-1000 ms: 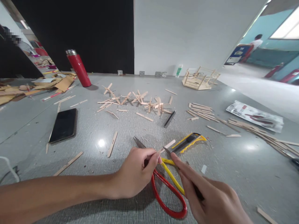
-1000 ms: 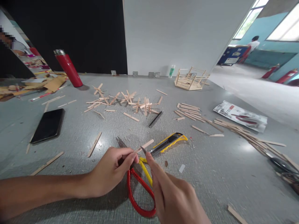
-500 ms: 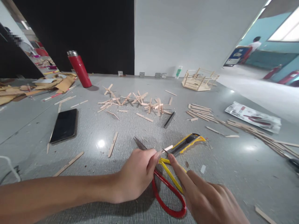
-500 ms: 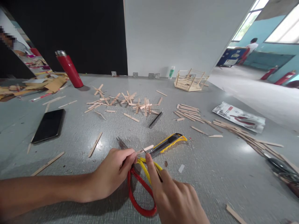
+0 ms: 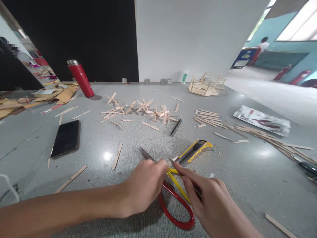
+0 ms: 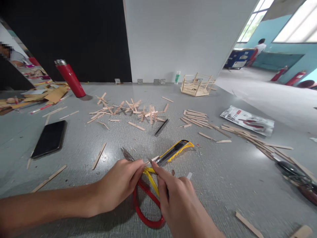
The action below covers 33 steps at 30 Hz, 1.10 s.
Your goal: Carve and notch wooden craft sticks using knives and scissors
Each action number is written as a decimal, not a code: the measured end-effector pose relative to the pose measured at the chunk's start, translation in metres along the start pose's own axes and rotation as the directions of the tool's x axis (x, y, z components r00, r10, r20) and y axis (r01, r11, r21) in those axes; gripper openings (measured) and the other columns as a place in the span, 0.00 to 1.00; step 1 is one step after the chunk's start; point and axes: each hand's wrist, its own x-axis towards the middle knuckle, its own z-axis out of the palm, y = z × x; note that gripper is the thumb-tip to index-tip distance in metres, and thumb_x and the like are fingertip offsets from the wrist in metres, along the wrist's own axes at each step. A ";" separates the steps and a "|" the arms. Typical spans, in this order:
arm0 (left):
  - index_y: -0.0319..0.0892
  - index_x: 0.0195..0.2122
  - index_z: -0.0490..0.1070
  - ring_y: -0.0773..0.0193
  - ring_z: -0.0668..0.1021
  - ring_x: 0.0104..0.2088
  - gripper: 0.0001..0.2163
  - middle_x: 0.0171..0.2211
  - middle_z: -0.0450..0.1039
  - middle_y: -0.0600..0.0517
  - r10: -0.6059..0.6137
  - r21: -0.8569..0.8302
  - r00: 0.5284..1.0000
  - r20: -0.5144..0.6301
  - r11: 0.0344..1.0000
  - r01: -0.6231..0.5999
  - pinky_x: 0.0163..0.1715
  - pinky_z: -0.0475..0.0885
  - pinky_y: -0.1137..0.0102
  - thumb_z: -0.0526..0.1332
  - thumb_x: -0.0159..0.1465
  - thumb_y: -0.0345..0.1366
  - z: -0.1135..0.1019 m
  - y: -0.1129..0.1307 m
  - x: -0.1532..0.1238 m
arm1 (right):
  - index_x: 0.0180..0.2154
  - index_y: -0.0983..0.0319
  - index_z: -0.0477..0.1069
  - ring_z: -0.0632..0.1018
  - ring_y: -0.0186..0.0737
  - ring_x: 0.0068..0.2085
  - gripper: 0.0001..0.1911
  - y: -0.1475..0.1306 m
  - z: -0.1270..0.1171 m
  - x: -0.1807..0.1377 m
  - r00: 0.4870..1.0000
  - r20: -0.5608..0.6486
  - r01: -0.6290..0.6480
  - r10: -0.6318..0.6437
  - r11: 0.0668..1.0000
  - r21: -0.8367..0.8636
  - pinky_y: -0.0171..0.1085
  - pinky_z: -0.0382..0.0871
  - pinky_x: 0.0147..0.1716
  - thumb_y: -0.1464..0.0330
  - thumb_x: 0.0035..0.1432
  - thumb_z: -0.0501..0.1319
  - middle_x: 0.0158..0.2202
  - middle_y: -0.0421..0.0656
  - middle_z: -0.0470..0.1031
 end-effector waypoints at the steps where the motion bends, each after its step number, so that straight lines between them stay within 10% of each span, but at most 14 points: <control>1: 0.43 0.29 0.62 0.68 0.61 0.19 0.15 0.20 0.61 0.58 -0.002 0.007 1.000 -0.005 1.000 0.002 0.22 0.50 0.68 0.47 0.76 0.34 0.000 0.000 0.001 | 0.59 0.57 0.77 0.80 0.42 0.25 0.24 0.000 -0.001 0.000 1.000 0.016 -0.016 0.015 1.000 0.006 0.40 0.73 0.27 0.63 0.72 0.48 0.27 0.44 0.83; 8: 0.43 0.28 0.62 0.68 0.63 0.19 0.19 0.20 0.63 0.57 -0.011 0.030 1.000 -0.019 0.999 0.011 0.22 0.51 0.69 0.44 0.78 0.37 0.001 0.001 0.002 | 0.60 0.54 0.76 0.84 0.49 0.40 0.23 0.006 -0.003 -0.004 0.994 0.087 -0.072 0.064 0.992 0.099 0.44 0.76 0.38 0.62 0.72 0.50 0.40 0.46 0.86; 23: 0.43 0.27 0.65 0.67 0.64 0.18 0.19 0.19 0.64 0.56 0.003 0.036 1.000 -0.017 0.999 -0.002 0.22 0.51 0.69 0.46 0.76 0.34 -0.004 0.005 0.005 | 0.57 0.61 0.79 0.65 0.35 0.23 0.23 -0.004 -0.006 -0.002 0.978 0.144 -0.182 0.152 0.957 0.227 0.33 0.55 0.21 0.62 0.71 0.52 0.20 0.39 0.68; 33: 0.43 0.29 0.63 0.68 0.64 0.19 0.17 0.20 0.63 0.57 0.026 -0.008 1.000 0.010 1.000 -0.026 0.22 0.54 0.70 0.47 0.76 0.34 -0.004 -0.002 0.006 | 0.54 0.66 0.80 0.67 0.35 0.23 0.23 -0.004 -0.005 0.008 0.975 0.128 -0.219 0.181 0.874 0.434 0.32 0.58 0.21 0.61 0.68 0.55 0.21 0.39 0.69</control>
